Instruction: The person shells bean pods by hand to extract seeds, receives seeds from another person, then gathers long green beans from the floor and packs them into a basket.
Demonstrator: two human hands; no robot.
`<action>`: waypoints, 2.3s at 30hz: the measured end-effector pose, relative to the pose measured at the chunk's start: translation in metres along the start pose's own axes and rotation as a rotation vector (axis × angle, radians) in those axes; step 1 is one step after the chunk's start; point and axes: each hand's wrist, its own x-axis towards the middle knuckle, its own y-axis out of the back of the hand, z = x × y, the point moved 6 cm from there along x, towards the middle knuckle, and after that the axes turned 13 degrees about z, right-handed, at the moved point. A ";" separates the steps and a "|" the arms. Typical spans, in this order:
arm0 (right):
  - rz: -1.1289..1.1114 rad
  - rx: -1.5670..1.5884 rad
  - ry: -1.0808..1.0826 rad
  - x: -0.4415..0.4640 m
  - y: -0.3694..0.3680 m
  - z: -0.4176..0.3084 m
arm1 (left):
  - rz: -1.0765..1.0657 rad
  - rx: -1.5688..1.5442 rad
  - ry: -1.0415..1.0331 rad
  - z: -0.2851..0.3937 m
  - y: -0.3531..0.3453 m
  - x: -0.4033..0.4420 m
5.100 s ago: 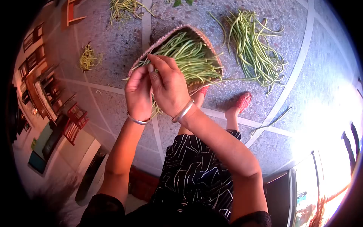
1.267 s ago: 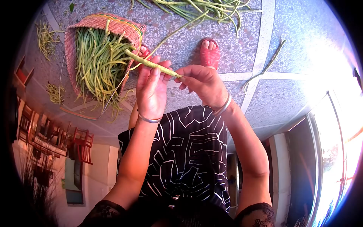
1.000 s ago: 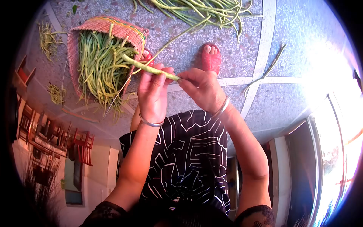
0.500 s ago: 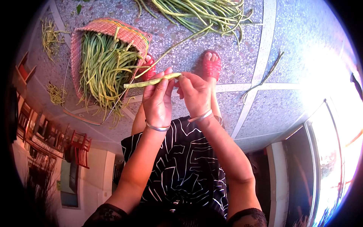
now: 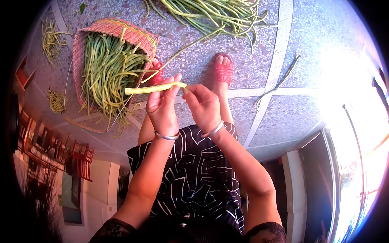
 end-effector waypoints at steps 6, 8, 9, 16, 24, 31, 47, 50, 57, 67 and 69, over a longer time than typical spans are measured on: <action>-0.145 0.133 -0.120 -0.003 0.014 -0.007 | -0.319 0.617 -0.851 0.032 -0.024 -0.021; -0.169 0.171 -0.159 0.000 0.025 -0.015 | -0.303 0.623 -0.817 0.032 -0.023 -0.019; -0.096 0.200 -0.093 0.005 0.035 -0.020 | -0.296 0.626 -0.799 0.031 -0.023 -0.019; 0.276 -0.871 0.383 0.118 0.134 0.070 | -0.111 0.228 -0.098 -0.011 -0.006 -0.006; 0.551 0.364 -0.367 0.233 0.101 0.115 | -0.161 0.272 0.021 -0.023 -0.007 -0.013; 0.418 0.710 -0.403 0.254 0.095 0.128 | -0.232 0.342 0.017 -0.024 -0.015 -0.015; 0.315 0.134 -0.189 0.237 0.114 0.091 | -0.226 0.408 0.017 -0.029 -0.025 -0.017; 0.377 -0.047 -0.152 0.238 0.117 0.084 | -0.225 0.400 0.037 -0.031 -0.027 -0.017; 0.572 -0.533 0.059 0.244 0.136 0.078 | -0.238 0.414 0.029 -0.030 -0.029 -0.018; 0.843 -0.442 -0.136 0.184 0.273 0.110 | -0.242 0.409 0.038 -0.030 -0.030 -0.019; 0.823 -0.629 -0.178 0.175 0.290 0.115 | -0.249 0.400 0.045 -0.034 -0.028 -0.020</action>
